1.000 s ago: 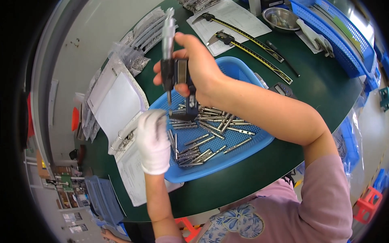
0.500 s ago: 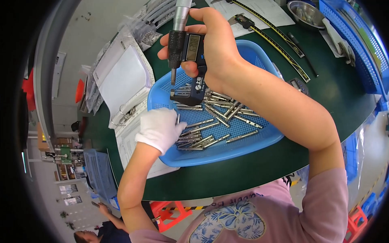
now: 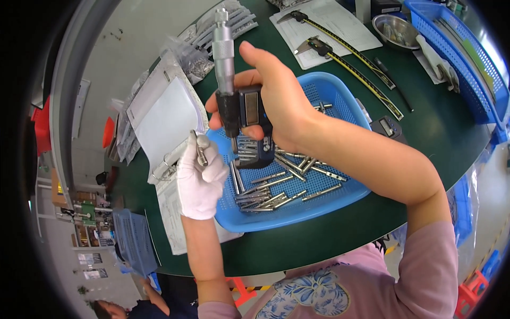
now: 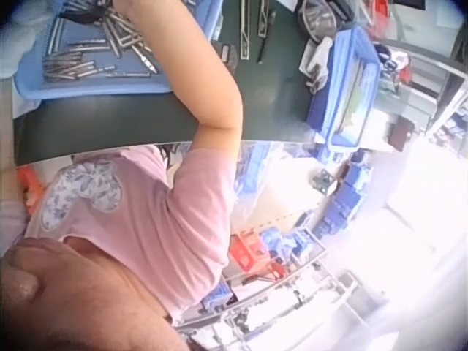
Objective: Measuring small metal components with a digital micrometer for quality control.
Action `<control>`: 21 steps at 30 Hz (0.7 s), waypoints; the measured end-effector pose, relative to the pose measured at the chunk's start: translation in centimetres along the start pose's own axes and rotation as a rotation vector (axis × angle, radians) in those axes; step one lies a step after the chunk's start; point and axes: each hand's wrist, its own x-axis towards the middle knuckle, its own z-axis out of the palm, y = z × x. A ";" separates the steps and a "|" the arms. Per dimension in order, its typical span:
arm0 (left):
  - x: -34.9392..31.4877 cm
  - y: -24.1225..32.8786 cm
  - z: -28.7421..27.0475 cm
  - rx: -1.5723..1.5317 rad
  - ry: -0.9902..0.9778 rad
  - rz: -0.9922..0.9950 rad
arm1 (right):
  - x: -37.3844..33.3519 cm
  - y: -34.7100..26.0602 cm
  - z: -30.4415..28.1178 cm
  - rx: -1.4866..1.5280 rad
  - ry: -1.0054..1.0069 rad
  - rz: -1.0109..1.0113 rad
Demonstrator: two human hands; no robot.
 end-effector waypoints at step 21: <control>-1.2 -1.7 0.4 -0.063 0.010 -0.095 | 0.3 1.2 -0.4 0.154 -0.122 0.154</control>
